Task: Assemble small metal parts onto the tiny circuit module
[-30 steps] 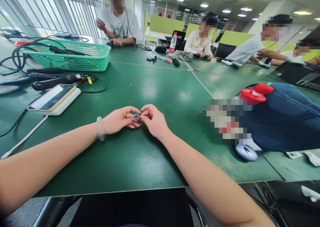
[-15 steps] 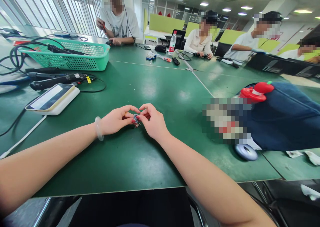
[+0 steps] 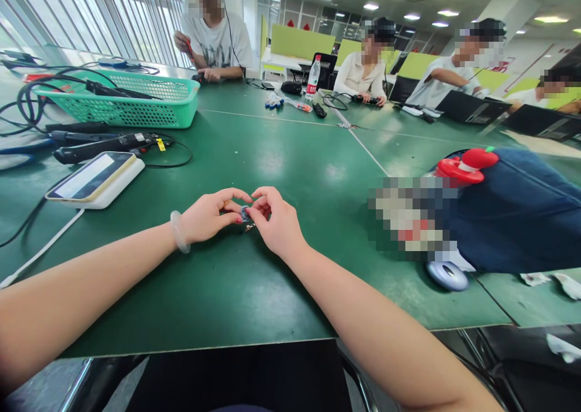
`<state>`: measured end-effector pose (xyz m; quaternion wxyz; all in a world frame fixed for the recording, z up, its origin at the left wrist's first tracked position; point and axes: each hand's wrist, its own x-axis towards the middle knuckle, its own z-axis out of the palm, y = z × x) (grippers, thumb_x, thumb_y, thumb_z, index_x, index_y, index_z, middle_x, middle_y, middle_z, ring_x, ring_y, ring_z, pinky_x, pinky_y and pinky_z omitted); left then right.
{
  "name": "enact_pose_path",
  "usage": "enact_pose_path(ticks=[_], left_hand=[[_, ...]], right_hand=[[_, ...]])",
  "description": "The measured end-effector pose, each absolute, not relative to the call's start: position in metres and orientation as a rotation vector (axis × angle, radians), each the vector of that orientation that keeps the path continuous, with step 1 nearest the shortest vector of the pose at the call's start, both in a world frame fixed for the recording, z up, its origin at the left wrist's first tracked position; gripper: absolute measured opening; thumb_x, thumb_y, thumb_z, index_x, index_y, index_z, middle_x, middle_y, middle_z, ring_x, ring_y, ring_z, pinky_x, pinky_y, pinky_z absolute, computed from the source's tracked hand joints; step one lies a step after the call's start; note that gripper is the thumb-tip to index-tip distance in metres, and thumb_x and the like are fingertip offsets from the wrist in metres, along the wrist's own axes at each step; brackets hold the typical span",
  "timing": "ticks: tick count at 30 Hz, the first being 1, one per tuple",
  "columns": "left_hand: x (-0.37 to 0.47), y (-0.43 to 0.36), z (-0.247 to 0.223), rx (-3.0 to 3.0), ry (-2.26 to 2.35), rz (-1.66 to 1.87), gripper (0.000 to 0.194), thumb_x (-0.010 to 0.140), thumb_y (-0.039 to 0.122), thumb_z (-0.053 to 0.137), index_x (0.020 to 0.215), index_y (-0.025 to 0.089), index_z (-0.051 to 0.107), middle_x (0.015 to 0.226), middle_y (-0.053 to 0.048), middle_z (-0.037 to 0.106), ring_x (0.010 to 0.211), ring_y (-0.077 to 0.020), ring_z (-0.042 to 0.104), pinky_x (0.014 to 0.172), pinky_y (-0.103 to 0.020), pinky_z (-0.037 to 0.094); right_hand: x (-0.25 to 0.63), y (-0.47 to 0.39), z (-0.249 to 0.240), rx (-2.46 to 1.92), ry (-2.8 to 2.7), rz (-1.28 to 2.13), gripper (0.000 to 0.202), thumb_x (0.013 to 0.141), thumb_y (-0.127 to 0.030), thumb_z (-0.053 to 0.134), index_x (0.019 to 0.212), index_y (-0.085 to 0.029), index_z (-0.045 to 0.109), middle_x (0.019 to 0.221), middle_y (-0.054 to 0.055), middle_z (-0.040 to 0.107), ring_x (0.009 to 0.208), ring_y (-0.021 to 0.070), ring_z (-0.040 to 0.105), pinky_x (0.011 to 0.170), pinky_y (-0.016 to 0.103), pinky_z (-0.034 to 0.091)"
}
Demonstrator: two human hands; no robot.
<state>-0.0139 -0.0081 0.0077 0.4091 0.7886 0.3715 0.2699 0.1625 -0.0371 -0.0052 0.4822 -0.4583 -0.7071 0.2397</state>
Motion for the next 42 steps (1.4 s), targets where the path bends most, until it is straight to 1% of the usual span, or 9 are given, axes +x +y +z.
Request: enact_pose_path(ticks=[14,20,23,26,29,32,34,37,42], left_hand=[[-0.014,-0.009,0.006,1.955,0.878,0.732,0.031,0.078,0.021,0.055,0.108,0.020,0.049,0.076,0.002,0.070,0.075,-0.0143,0.065,0.077,-0.030,0.048],[-0.014,-0.010,0.005,2.100,0.860,0.720,0.036,0.085,0.032,0.048,0.119,0.020,0.043,0.072,0.002,0.066,0.069,-0.0133,0.061,0.069,-0.027,0.047],[-0.013,-0.011,0.007,2.145,0.896,0.700,0.040,0.084,0.037,0.049,0.120,0.020,0.043,0.069,0.003,0.064,0.064,-0.0129,0.059,0.064,-0.026,0.045],[-0.014,-0.012,0.010,2.183,0.969,0.701,0.039,0.083,0.038,0.049,0.118,0.020,0.046,0.064,0.004,0.062,0.058,-0.0119,0.056,0.060,-0.025,0.043],[-0.015,-0.011,0.012,2.185,1.036,0.725,0.036,0.082,0.035,0.050,0.115,0.021,0.050,0.056,0.007,0.056,0.054,-0.0115,0.054,0.056,-0.023,0.041],[-0.017,-0.008,0.011,2.144,1.087,0.760,0.032,0.080,0.030,0.050,0.110,0.020,0.053,0.053,0.007,0.053,0.056,-0.0122,0.057,0.058,-0.024,0.042],[-0.018,-0.007,0.010,2.118,1.102,0.769,0.028,0.078,0.027,0.050,0.105,0.020,0.055,0.053,0.007,0.053,0.057,-0.0128,0.059,0.059,-0.024,0.043],[-0.018,-0.006,0.009,2.072,1.101,0.762,0.025,0.079,0.028,0.050,0.101,0.020,0.058,0.055,0.005,0.056,0.061,-0.0137,0.061,0.061,-0.025,0.045],[-0.017,-0.005,0.007,1.975,1.095,0.701,0.027,0.081,0.034,0.050,0.098,0.018,0.063,0.075,-0.002,0.067,0.061,-0.0120,0.058,0.061,-0.026,0.049]], right_hand=[[0.159,-0.041,-0.003,-1.110,-1.725,0.525,0.017,0.080,-0.026,0.057,0.096,-0.024,0.051,0.074,-0.003,0.062,0.066,0.0115,0.057,0.067,0.026,0.047],[0.159,-0.041,-0.004,-1.091,-1.751,0.558,0.019,0.079,-0.025,0.056,0.097,-0.023,0.049,0.071,-0.004,0.061,0.061,0.0109,0.056,0.063,0.025,0.047],[0.159,-0.042,-0.004,-1.101,-1.787,0.569,0.020,0.080,-0.025,0.055,0.099,-0.023,0.050,0.071,-0.004,0.062,0.060,0.0110,0.056,0.064,0.025,0.046],[0.162,-0.042,-0.002,-1.150,-1.810,0.536,0.018,0.085,-0.028,0.049,0.102,-0.023,0.052,0.074,-0.002,0.064,0.062,0.0114,0.057,0.065,0.025,0.045],[0.167,-0.038,0.000,-1.225,-1.877,0.498,0.014,0.087,-0.028,0.047,0.093,-0.023,0.058,0.074,-0.001,0.064,0.062,0.0115,0.055,0.063,0.025,0.043],[0.171,-0.032,-0.002,-1.289,-2.067,0.447,0.008,0.082,-0.024,0.056,0.078,-0.022,0.063,0.073,-0.001,0.062,0.066,0.0123,0.053,0.066,0.027,0.042],[0.172,-0.029,-0.005,-1.298,-2.188,0.421,0.006,0.079,-0.023,0.061,0.074,-0.022,0.065,0.075,0.000,0.062,0.073,0.0136,0.054,0.070,0.028,0.042],[0.172,-0.027,-0.008,-1.299,-2.297,0.382,0.007,0.080,-0.021,0.061,0.074,-0.021,0.066,0.082,0.002,0.063,0.080,0.0151,0.054,0.075,0.029,0.042],[0.169,-0.028,-0.011,-1.321,-2.387,0.294,0.010,0.083,-0.017,0.056,0.078,-0.019,0.065,0.085,0.003,0.063,0.083,0.0164,0.055,0.076,0.030,0.042]])
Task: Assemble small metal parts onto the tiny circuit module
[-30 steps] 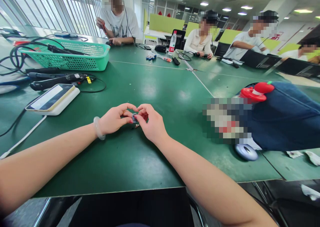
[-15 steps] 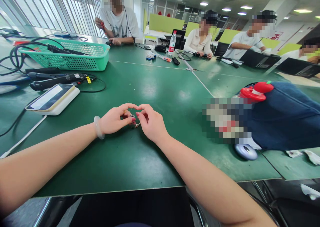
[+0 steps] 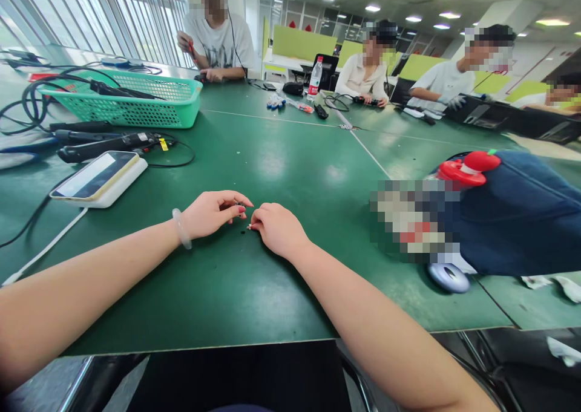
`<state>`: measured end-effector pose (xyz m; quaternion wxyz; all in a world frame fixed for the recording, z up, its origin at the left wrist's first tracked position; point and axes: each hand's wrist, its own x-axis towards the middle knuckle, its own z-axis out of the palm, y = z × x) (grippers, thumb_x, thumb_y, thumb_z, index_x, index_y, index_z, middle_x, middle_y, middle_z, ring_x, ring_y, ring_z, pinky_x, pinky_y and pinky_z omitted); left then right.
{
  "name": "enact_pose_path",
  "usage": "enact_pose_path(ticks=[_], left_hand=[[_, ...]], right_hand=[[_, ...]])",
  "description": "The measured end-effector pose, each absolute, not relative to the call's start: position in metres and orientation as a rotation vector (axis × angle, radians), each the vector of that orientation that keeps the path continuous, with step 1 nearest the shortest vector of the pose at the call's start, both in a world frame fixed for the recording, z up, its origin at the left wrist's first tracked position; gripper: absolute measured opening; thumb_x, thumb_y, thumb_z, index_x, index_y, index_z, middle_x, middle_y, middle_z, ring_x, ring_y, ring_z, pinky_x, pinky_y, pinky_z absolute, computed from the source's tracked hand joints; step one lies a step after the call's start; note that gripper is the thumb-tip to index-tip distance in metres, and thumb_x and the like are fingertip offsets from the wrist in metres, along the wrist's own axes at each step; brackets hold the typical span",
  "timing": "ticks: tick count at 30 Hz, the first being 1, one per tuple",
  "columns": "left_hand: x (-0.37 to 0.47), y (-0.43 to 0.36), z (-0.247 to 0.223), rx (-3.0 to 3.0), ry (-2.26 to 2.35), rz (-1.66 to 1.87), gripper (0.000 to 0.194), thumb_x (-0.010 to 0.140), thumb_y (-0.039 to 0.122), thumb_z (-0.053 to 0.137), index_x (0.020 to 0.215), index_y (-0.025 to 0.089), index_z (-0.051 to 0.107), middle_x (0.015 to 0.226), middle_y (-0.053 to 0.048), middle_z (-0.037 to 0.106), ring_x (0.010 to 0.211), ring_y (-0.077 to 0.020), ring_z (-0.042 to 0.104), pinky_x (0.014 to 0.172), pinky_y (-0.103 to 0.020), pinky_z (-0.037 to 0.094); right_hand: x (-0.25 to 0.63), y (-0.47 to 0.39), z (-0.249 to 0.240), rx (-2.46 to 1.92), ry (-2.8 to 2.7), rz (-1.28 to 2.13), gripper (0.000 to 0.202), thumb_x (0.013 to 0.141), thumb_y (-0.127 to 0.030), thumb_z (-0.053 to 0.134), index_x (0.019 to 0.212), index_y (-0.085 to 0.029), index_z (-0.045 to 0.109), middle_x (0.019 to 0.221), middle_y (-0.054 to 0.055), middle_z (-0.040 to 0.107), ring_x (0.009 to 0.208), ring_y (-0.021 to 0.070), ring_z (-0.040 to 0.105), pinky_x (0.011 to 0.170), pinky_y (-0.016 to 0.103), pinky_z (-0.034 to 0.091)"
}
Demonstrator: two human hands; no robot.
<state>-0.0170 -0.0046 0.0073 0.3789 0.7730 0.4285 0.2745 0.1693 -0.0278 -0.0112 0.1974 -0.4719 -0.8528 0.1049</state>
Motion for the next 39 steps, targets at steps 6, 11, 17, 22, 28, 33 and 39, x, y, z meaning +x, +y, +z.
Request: enact_pose_path(ticks=[6,11,17,22,28,33,39], left_hand=[[-0.016,-0.001,0.003,1.885,1.084,0.678,0.026,0.080,0.029,0.051,0.100,0.017,0.062,0.083,-0.004,0.069,0.062,-0.0111,0.059,0.065,-0.028,0.051],[-0.015,0.000,-0.002,1.809,1.005,0.693,0.028,0.078,0.021,0.051,0.103,0.016,0.060,0.083,-0.004,0.066,0.067,-0.0114,0.062,0.066,-0.028,0.054],[-0.016,0.002,-0.004,1.811,1.007,0.696,0.030,0.075,0.014,0.048,0.103,0.016,0.060,0.083,-0.004,0.066,0.068,-0.0113,0.063,0.071,-0.029,0.055],[-0.017,0.002,-0.004,1.890,1.040,0.674,0.029,0.075,0.015,0.051,0.102,0.017,0.062,0.086,-0.003,0.068,0.072,-0.0124,0.065,0.077,-0.031,0.054],[-0.017,0.001,-0.003,1.940,1.052,0.674,0.028,0.076,0.023,0.055,0.102,0.018,0.062,0.085,-0.002,0.069,0.079,-0.0148,0.065,0.081,-0.032,0.052],[-0.017,0.000,0.000,2.003,1.099,0.689,0.027,0.073,0.028,0.061,0.099,0.018,0.063,0.079,-0.002,0.067,0.077,-0.0151,0.063,0.080,-0.031,0.051],[-0.016,-0.001,0.002,2.001,1.106,0.685,0.028,0.072,0.027,0.063,0.098,0.018,0.063,0.082,-0.002,0.068,0.077,-0.0150,0.063,0.080,-0.031,0.050]], right_hand=[[0.171,-0.025,-0.011,-1.307,-2.364,0.344,0.012,0.081,-0.019,0.060,0.072,-0.020,0.067,0.081,0.003,0.062,0.081,0.0151,0.055,0.076,0.029,0.043],[0.173,-0.024,-0.010,-1.318,-2.320,0.421,0.014,0.079,-0.016,0.062,0.067,-0.021,0.068,0.079,0.002,0.063,0.079,0.0146,0.057,0.073,0.029,0.043],[0.174,-0.026,-0.007,-1.326,-2.261,0.510,0.016,0.077,-0.013,0.061,0.064,-0.020,0.068,0.077,0.001,0.063,0.072,0.0129,0.056,0.068,0.027,0.042],[0.174,-0.027,-0.006,-1.404,-2.242,0.525,0.015,0.076,-0.012,0.058,0.065,-0.019,0.066,0.076,0.001,0.062,0.067,0.0114,0.053,0.064,0.026,0.040],[0.176,-0.025,-0.004,-1.409,-2.236,0.470,0.015,0.079,-0.012,0.055,0.069,-0.019,0.063,0.077,0.001,0.059,0.071,0.0119,0.052,0.065,0.025,0.039],[0.176,-0.029,-0.003,-1.310,-2.339,0.439,0.008,0.077,-0.024,0.064,0.071,-0.021,0.064,0.079,0.000,0.059,0.074,0.0132,0.052,0.067,0.026,0.039],[0.174,-0.028,-0.005,-1.347,-2.379,0.431,0.013,0.082,-0.019,0.057,0.072,-0.020,0.065,0.079,0.002,0.061,0.077,0.0142,0.055,0.070,0.027,0.040]])
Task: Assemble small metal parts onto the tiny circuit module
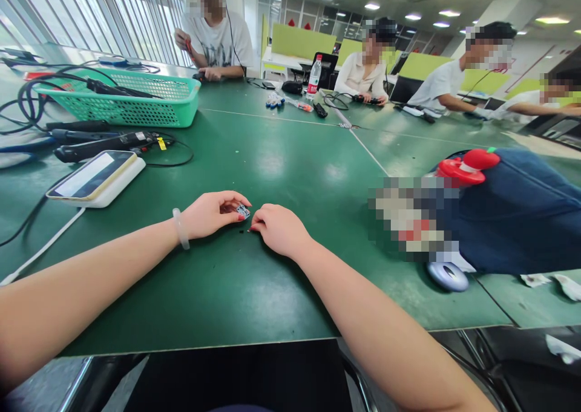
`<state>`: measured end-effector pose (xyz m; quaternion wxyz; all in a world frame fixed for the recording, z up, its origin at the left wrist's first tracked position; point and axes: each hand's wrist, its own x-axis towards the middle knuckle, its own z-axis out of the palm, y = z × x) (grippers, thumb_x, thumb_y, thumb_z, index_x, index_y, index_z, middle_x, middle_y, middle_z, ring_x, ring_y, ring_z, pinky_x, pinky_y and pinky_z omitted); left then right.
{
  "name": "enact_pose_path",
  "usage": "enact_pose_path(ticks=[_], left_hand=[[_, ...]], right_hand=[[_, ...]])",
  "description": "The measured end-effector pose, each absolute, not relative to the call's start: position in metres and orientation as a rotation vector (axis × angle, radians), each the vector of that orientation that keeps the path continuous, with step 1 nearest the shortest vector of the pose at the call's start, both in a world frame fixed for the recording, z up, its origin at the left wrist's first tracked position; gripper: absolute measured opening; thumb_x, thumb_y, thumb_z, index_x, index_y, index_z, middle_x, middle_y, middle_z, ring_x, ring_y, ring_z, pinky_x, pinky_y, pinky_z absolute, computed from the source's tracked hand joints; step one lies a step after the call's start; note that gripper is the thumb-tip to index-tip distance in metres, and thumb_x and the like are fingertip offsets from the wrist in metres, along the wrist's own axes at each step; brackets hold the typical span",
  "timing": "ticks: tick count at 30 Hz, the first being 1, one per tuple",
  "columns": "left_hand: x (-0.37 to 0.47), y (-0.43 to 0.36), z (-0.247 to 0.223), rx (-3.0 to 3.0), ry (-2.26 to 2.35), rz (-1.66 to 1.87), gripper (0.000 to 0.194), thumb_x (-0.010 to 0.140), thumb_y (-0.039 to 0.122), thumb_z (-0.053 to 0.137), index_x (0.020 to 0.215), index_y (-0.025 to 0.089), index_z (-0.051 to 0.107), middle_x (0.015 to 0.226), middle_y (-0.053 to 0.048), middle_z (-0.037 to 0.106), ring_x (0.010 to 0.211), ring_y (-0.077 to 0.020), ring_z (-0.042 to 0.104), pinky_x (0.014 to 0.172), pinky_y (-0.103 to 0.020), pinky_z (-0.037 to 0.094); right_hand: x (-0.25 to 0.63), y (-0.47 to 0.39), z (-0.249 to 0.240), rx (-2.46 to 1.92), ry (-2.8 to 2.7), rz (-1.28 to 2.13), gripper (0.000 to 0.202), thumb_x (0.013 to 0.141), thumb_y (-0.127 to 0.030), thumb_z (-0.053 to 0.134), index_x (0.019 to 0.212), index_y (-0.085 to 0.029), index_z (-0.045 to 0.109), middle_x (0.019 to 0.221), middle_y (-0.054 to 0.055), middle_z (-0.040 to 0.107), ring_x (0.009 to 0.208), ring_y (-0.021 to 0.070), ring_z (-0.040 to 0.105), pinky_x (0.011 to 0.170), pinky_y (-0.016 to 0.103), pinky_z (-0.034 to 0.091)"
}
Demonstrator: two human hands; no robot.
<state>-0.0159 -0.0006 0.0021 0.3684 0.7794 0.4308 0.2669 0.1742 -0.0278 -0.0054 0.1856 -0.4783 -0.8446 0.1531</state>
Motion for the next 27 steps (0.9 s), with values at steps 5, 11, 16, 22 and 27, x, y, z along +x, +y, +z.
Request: enact_pose_path(ticks=[5,11,16,22,27], left_hand=[[-0.017,0.001,0.001,1.993,1.097,0.661,0.028,0.073,0.029,0.062,0.099,0.018,0.063,0.084,-0.002,0.068,0.079,-0.0150,0.063,0.080,-0.031,0.050],[-0.018,0.001,0.000,2.005,1.115,0.659,0.028,0.073,0.031,0.062,0.099,0.019,0.063,0.085,-0.002,0.067,0.078,-0.0153,0.062,0.080,-0.032,0.050],[-0.017,0.000,0.001,2.034,1.147,0.656,0.028,0.072,0.030,0.063,0.097,0.019,0.064,0.083,-0.002,0.066,0.075,-0.0143,0.060,0.077,-0.030,0.049],[-0.017,0.002,-0.001,2.048,1.175,0.663,0.026,0.069,0.028,0.065,0.094,0.019,0.062,0.082,-0.001,0.064,0.070,-0.0130,0.057,0.072,-0.028,0.048],[-0.018,0.003,-0.003,2.032,1.194,0.660,0.027,0.066,0.026,0.067,0.091,0.018,0.060,0.080,-0.001,0.064,0.068,-0.0124,0.058,0.069,-0.027,0.048]], right_hand=[[0.177,-0.025,-0.004,-1.365,-2.227,0.530,0.015,0.082,-0.016,0.053,0.073,-0.020,0.064,0.076,0.000,0.065,0.071,0.0126,0.056,0.067,0.026,0.041],[0.180,-0.025,-0.003,-1.381,-2.081,0.648,0.015,0.079,-0.018,0.055,0.071,-0.022,0.065,0.070,-0.003,0.067,0.064,0.0110,0.057,0.063,0.024,0.042],[0.181,-0.024,-0.003,-1.444,-2.150,0.542,0.015,0.081,-0.019,0.055,0.077,-0.023,0.068,0.075,-0.002,0.068,0.070,0.0120,0.059,0.066,0.025,0.043],[0.190,-0.022,0.003,-1.496,-2.260,0.446,0.020,0.083,-0.017,0.053,0.079,-0.023,0.071,0.087,0.001,0.068,0.083,0.0141,0.059,0.075,0.027,0.044],[0.193,-0.030,0.010,-1.586,-2.253,0.614,0.013,0.075,-0.034,0.064,0.068,-0.024,0.069,0.074,-0.002,0.065,0.066,0.0119,0.056,0.059,0.024,0.041]])
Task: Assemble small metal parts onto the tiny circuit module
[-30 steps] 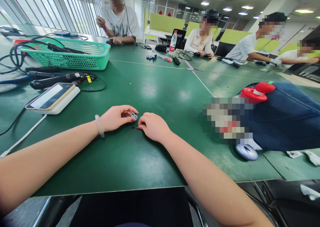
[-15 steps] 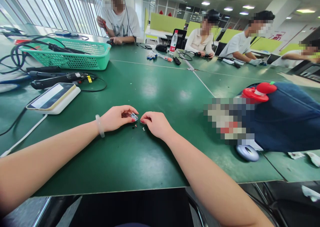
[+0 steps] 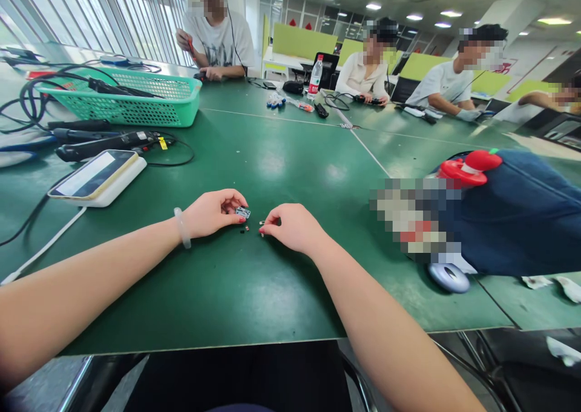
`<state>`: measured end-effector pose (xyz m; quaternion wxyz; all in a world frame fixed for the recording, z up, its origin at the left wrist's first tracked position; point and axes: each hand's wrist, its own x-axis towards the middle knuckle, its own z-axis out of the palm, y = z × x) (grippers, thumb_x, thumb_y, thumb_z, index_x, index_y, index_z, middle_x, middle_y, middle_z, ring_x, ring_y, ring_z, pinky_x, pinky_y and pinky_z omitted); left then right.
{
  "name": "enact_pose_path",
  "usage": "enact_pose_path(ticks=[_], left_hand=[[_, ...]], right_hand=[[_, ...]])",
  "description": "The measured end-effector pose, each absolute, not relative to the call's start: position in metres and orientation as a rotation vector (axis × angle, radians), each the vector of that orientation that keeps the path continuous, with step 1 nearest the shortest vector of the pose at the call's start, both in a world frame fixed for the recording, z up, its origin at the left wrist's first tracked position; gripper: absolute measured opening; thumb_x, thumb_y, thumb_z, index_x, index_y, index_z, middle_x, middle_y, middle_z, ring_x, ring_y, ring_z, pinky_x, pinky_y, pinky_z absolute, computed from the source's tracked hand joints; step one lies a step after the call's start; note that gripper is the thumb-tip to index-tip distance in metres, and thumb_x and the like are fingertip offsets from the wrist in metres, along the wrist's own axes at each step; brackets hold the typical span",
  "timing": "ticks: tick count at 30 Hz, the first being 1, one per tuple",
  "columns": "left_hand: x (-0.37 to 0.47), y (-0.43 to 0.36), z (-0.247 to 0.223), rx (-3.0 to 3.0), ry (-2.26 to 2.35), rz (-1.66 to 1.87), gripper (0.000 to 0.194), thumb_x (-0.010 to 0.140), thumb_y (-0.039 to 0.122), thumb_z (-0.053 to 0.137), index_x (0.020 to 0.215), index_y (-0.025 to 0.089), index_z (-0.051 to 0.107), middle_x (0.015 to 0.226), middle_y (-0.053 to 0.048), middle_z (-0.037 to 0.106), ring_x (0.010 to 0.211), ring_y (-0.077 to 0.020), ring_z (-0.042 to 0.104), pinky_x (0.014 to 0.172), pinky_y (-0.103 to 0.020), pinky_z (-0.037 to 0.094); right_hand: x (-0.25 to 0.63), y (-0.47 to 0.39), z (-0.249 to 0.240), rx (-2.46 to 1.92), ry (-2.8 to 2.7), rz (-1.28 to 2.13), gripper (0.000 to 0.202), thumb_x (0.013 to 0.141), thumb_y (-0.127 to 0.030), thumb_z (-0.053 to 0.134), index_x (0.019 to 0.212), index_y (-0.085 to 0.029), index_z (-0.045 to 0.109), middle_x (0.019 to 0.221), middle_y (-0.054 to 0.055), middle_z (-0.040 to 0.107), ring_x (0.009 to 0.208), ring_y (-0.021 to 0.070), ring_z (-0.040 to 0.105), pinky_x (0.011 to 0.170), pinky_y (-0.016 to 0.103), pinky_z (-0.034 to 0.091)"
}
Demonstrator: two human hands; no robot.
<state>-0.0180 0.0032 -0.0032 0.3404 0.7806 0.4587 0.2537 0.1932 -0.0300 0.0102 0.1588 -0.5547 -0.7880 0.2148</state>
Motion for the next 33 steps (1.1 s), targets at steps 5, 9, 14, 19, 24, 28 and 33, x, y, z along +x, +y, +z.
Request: enact_pose_path(ticks=[5,9,14,19,24,28,33], left_hand=[[-0.018,0.001,-0.002,2.030,1.207,0.648,0.026,0.064,0.027,0.070,0.085,0.017,0.058,0.074,0.000,0.063,0.065,-0.0122,0.057,0.064,-0.026,0.046],[-0.017,-0.001,0.001,2.077,1.200,0.629,0.030,0.061,0.032,0.075,0.080,0.017,0.058,0.070,0.002,0.061,0.062,-0.0119,0.056,0.062,-0.026,0.045],[-0.014,-0.004,0.004,2.087,1.173,0.591,0.030,0.060,0.031,0.076,0.078,0.017,0.057,0.066,0.003,0.060,0.062,-0.0119,0.056,0.061,-0.025,0.044],[-0.013,-0.005,0.004,2.098,1.120,0.585,0.029,0.060,0.032,0.075,0.077,0.018,0.057,0.065,0.004,0.059,0.060,-0.0117,0.056,0.059,-0.025,0.044],[-0.013,-0.006,0.003,2.117,1.094,0.587,0.029,0.060,0.033,0.075,0.078,0.018,0.057,0.066,0.003,0.060,0.062,-0.0123,0.056,0.059,-0.025,0.044],[-0.013,-0.006,0.004,2.129,1.096,0.588,0.029,0.060,0.032,0.075,0.077,0.018,0.057,0.068,0.003,0.061,0.063,-0.0125,0.057,0.060,-0.025,0.044],[-0.016,-0.002,0.004,2.147,1.218,0.625,0.029,0.060,0.034,0.074,0.078,0.018,0.058,0.068,0.003,0.061,0.063,-0.0128,0.057,0.062,-0.026,0.044]], right_hand=[[0.185,-0.035,0.008,-1.535,-2.378,0.623,0.009,0.076,-0.023,0.061,0.069,-0.021,0.066,0.072,-0.002,0.062,0.063,0.0099,0.053,0.057,0.023,0.038],[0.182,-0.035,0.008,-1.463,-2.429,0.517,0.009,0.079,-0.021,0.060,0.071,-0.020,0.064,0.075,-0.001,0.060,0.066,0.0103,0.052,0.060,0.023,0.038],[0.179,-0.036,0.007,-1.333,-2.347,0.322,0.010,0.083,-0.021,0.056,0.077,-0.019,0.064,0.082,0.001,0.061,0.072,0.0112,0.053,0.064,0.024,0.039],[0.173,-0.039,0.004,-1.232,-2.391,0.135,0.016,0.088,-0.021,0.050,0.084,-0.020,0.066,0.090,0.002,0.064,0.080,0.0119,0.057,0.069,0.024,0.041],[0.169,-0.043,0.006,-1.233,-2.524,-0.088,0.024,0.091,-0.023,0.044,0.086,-0.017,0.066,0.089,0.005,0.064,0.082,0.0140,0.057,0.068,0.025,0.041],[0.169,-0.045,0.009,-1.238,-2.580,-0.167,0.025,0.092,-0.023,0.042,0.087,-0.017,0.067,0.090,0.005,0.064,0.083,0.0150,0.058,0.069,0.026,0.041],[0.170,-0.046,0.007,-1.308,-2.502,-0.104,0.026,0.092,-0.024,0.042,0.090,-0.020,0.068,0.092,0.004,0.065,0.083,0.0141,0.058,0.069,0.025,0.041]])
